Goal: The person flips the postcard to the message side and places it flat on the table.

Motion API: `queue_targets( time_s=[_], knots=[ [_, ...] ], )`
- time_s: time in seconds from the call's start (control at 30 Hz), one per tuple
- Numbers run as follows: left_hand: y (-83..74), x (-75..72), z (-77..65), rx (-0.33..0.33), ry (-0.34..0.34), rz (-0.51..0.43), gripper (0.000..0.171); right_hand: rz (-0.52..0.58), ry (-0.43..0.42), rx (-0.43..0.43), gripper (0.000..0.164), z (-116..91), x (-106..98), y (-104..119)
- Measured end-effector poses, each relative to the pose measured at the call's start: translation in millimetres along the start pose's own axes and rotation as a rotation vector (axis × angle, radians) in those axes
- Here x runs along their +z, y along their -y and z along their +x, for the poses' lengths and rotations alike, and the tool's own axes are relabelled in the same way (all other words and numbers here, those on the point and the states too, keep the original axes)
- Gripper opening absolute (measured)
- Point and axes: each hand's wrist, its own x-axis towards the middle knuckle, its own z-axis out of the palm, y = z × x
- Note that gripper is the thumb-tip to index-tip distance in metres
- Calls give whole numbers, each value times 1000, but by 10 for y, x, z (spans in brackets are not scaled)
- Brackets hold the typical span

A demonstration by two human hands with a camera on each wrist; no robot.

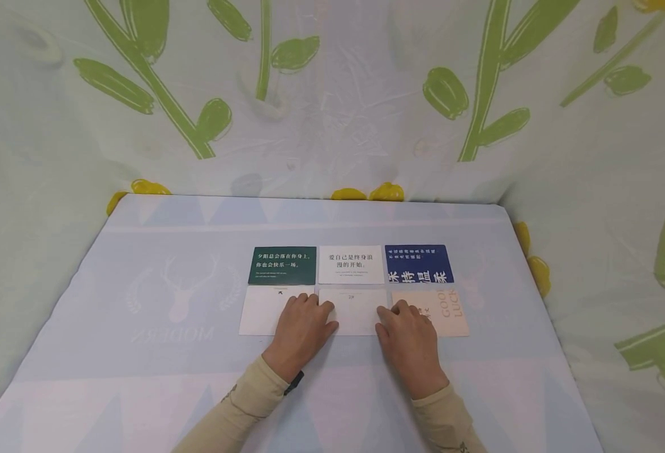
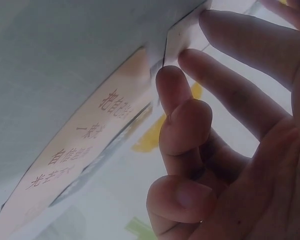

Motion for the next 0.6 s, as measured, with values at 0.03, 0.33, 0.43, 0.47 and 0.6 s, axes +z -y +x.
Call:
queue_targets(
  time_s=[0.03,0.33,0.43,0.47,0.6],
  knots=[
    [1,0,1,1,0,0,28,1,2,1,34,1,-1,0],
    [8,5,6,5,1,2,27,13,7,1,34,9,-17,1],
    [10,9,6,2,7,2,27,20,4,-2,34,10,-17,3],
    [11,9,6,1,9,1,27,22,0,-5,35,10,-18,3],
    [15,19,7,3,6,6,27,30,-33,-20,37,5,-32,-8]
  ],
)
